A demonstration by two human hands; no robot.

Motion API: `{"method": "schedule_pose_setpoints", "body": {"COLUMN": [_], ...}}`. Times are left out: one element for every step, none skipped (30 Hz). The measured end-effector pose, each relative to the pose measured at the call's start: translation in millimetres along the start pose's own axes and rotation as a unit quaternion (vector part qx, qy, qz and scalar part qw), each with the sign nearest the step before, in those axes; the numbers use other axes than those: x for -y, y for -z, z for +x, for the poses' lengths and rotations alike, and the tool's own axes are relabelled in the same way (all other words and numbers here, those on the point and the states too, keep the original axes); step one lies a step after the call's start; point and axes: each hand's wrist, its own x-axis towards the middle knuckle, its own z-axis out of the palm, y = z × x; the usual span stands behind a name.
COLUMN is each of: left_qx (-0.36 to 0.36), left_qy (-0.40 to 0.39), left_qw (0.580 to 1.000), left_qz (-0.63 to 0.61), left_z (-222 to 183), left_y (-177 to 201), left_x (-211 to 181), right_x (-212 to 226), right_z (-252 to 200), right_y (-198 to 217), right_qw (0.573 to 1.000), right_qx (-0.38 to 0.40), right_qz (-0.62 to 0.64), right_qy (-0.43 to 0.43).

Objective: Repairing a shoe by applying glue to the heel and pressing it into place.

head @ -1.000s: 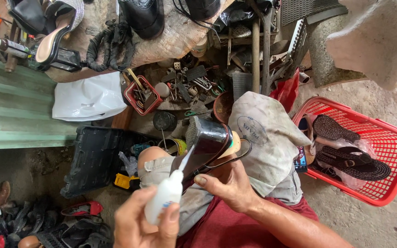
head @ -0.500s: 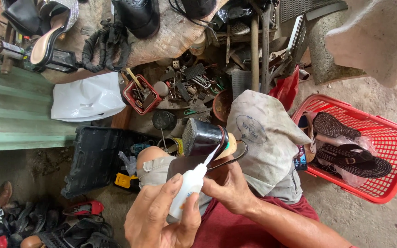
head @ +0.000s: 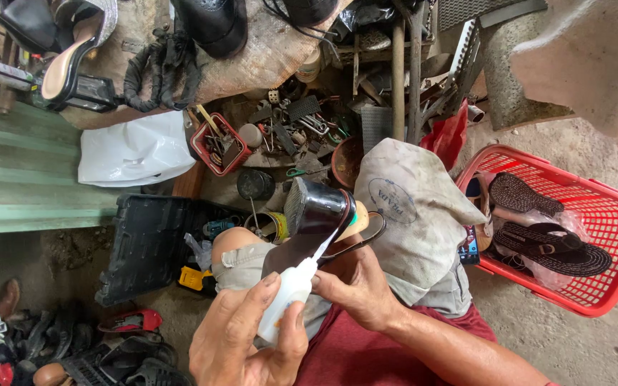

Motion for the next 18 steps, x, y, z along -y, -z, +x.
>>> {"method": "schedule_pose_setpoints", "body": {"left_qx": [-0.006, -0.013, -0.014, -0.008, -0.003, -0.002, -0.007, -0.012, -0.011, -0.02, -0.029, -0.028, -0.019, -0.009, -0.01, -0.009, -0.008, -0.008], "left_qy": [-0.016, -0.032, -0.031, -0.026, -0.02, -0.021, -0.03, -0.038, -0.039, -0.002, 0.035, 0.036, 0.055, 0.074, 0.074, 0.087, 0.1, 0.101], "left_qw": [1.0, 0.999, 0.999, 1.0, 1.0, 1.0, 0.999, 0.999, 0.999, 1.0, 0.998, 0.998, 0.998, 0.997, 0.997, 0.996, 0.995, 0.995], "left_qz": [-0.007, -0.014, -0.012, -0.015, -0.018, -0.019, -0.013, -0.006, -0.007, -0.024, -0.042, -0.04, -0.032, -0.023, -0.021, -0.01, 0.001, 0.002], "left_z": [4.0, 8.1, 7.9, 8.0, 8.2, 6.9, 5.6, 3.7, -0.7, -5.3, -9.9, -17.0, -24.0, -31.0, -34.3, -37.6, -41.0, -34.9], "left_y": [-0.9, -1.4, -1.3, -1.7, -2.3, -1.6, -1.1, -0.7, 2.3, 5.9, 9.7, 16.4, 23.3, 30.3, 31.5, 32.9, 34.2, 31.6], "left_x": [-1.0, -1.8, -2.1, -2.2, -2.6, 0.0, 2.7, 5.2, 6.3, 7.4, 8.7, 13.6, 18.4, 23.5, 25.5, 27.6, 29.7, 26.1], "right_x": [-0.2, -0.5, 1.5, 3.7, 6.2, 12.6, 19.1, 25.4, 24.2, 22.7, 21.1, 22.4, 23.7, 24.9, 26.9, 28.8, 30.5, 33.1], "right_z": [-0.3, 0.0, 0.5, 1.0, 1.6, 3.9, 6.3, 8.2, 10.1, 12.0, 14.0, 12.8, 11.5, 10.7, 8.4, 5.6, 2.9, -0.1], "right_y": [-0.4, -1.2, -2.9, -4.4, -5.5, -7.4, -9.1, -10.4, -7.3, -4.7, -2.2, 0.7, 3.5, 6.1, 8.6, 11.0, 13.5, 12.2], "right_qw": [1.0, 1.0, 1.0, 1.0, 1.0, 1.0, 0.999, 0.998, 0.998, 0.999, 0.997, 0.997, 0.988, 0.971, 0.971, 0.943, 0.906, 0.905], "right_qx": [-0.001, 0.0, 0.001, 0.008, 0.014, 0.013, 0.025, 0.037, 0.036, 0.039, 0.041, 0.041, 0.032, 0.024, 0.025, 0.05, 0.075, 0.075], "right_qz": [0.005, 0.01, 0.01, 0.005, -0.001, -0.001, -0.029, -0.057, -0.056, -0.017, 0.022, 0.022, 0.093, 0.162, 0.163, 0.229, 0.294, 0.295], "right_qy": [-0.006, -0.012, -0.014, -0.008, -0.002, -0.001, -0.005, -0.011, -0.01, -0.034, -0.057, -0.059, -0.116, -0.171, -0.172, -0.235, -0.295, -0.296]}}
